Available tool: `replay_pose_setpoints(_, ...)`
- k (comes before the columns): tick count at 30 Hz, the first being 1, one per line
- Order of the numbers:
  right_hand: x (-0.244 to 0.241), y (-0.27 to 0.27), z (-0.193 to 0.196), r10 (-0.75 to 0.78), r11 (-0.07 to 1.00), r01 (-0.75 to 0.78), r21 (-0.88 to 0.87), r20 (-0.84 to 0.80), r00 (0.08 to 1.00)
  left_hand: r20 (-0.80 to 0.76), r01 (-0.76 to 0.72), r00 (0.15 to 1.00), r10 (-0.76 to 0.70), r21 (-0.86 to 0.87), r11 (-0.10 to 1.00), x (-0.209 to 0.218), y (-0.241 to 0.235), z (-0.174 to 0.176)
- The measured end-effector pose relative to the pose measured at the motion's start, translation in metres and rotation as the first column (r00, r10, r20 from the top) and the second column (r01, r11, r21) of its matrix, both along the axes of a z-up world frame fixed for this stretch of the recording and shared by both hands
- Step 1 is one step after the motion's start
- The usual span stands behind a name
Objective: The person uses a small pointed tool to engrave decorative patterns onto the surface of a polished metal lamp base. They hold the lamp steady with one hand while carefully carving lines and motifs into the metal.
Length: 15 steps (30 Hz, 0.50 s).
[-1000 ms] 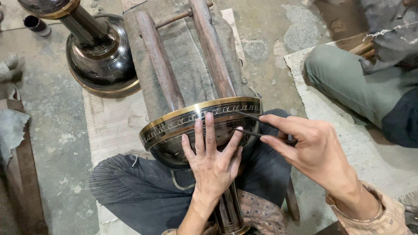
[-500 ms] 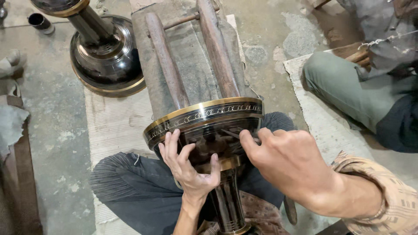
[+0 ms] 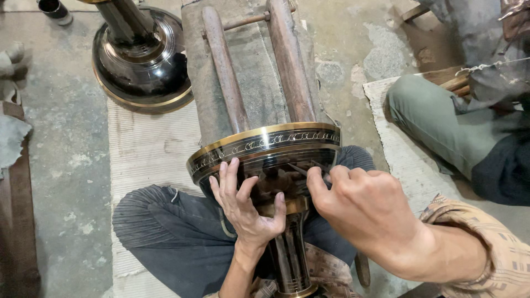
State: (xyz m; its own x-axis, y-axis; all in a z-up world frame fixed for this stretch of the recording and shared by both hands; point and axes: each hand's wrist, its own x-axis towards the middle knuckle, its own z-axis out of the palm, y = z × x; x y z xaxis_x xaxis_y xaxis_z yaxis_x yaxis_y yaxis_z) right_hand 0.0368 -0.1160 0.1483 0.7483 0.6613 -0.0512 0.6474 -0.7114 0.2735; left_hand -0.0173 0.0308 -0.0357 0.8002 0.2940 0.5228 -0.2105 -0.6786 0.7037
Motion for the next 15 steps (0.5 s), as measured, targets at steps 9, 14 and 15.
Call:
replay_pose_setpoints(9, 0.001, -0.005, 0.0, 0.02, 0.998, -0.019, 0.055, -0.018, 1.0, -0.003, -0.002, 1.0, 0.002, 0.001, 1.0, -0.001, 0.0, 0.001)
replay_pose_setpoints(14, 0.004, -0.016, 0.004, -0.059, 0.997, 0.064, 0.045, -0.105, 0.993, -0.003, -0.006, 1.0, 0.006, 0.008, 1.0, -0.001, 0.001, 0.002)
replay_pose_setpoints(15, 0.006, -0.019, 0.004, -0.077, 0.995, 0.085, 0.057, -0.139, 0.987, -0.004, -0.006, 1.0, 0.006, 0.014, 1.0, -0.001, 0.001, 0.002)
